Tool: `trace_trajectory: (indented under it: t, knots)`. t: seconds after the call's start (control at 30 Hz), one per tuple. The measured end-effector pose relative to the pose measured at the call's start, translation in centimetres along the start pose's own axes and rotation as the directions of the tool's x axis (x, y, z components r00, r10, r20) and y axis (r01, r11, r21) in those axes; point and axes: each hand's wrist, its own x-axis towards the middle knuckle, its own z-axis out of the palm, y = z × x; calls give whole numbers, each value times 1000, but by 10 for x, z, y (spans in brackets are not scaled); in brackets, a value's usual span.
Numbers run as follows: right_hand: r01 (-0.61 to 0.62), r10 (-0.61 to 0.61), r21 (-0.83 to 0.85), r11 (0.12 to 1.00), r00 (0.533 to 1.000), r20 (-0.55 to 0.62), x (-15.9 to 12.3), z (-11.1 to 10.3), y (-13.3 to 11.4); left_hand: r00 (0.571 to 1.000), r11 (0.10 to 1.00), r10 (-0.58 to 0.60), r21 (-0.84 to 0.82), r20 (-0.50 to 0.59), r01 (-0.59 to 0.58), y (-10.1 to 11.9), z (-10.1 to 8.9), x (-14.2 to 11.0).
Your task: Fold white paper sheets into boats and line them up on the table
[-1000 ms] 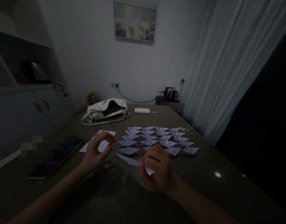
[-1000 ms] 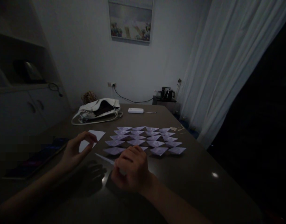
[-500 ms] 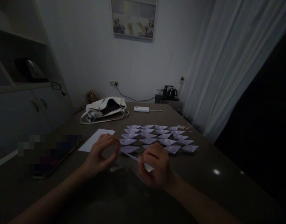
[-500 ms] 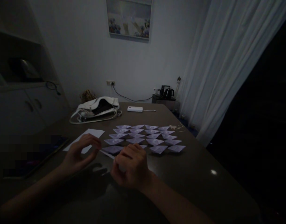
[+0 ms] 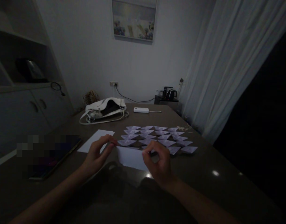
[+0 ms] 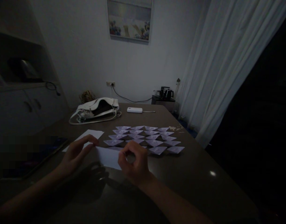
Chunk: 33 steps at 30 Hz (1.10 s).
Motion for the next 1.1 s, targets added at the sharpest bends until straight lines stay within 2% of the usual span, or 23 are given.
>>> trace_trajectory:
  t: [0.17, 0.27, 0.4, 0.53, 0.63, 0.8, 0.9, 1.0, 1.1]
  knots:
    - [-188, 189, 106, 977, 982, -6, -1, 5, 12, 998, 988, -23, -151, 53, 31, 8, 7, -3]
    - [-271, 273, 136, 953, 962, 7, -1, 6, 15, 997, 989, -41, -140, 72, 51, 11, 9, -3]
    - [-308, 310, 151, 939, 951, 14, 1, 6, 16, 996, 989, -91, -111, 23, 93, 9, 7, -2]
    - [-253, 249, 182, 950, 968, 45, 0, 3, 12, 984, 980, -175, -101, -37, 171, 6, 8, -2]
    - [-169, 142, 211, 963, 980, 139, 0, 1, 6, 969, 962, -242, -143, -44, 234, 7, 10, -3]
    - [-36, -2, 145, 989, 967, 254, -1, 1, 2, 968, 954, -249, -178, -15, 242, 12, 10, -2]
    - [33, -70, 118, 992, 944, 324, -3, 2, 5, 967, 948, -256, -199, -15, 248, 11, 12, -1]
    - [40, -89, 125, 991, 909, 407, -6, 4, 9, 962, 937, -274, -222, 14, 270, 8, 14, -1]
    - [-22, -25, 99, 995, 894, 447, -7, 6, 11, 959, 932, -272, -224, 79, 284, 8, 16, -1]
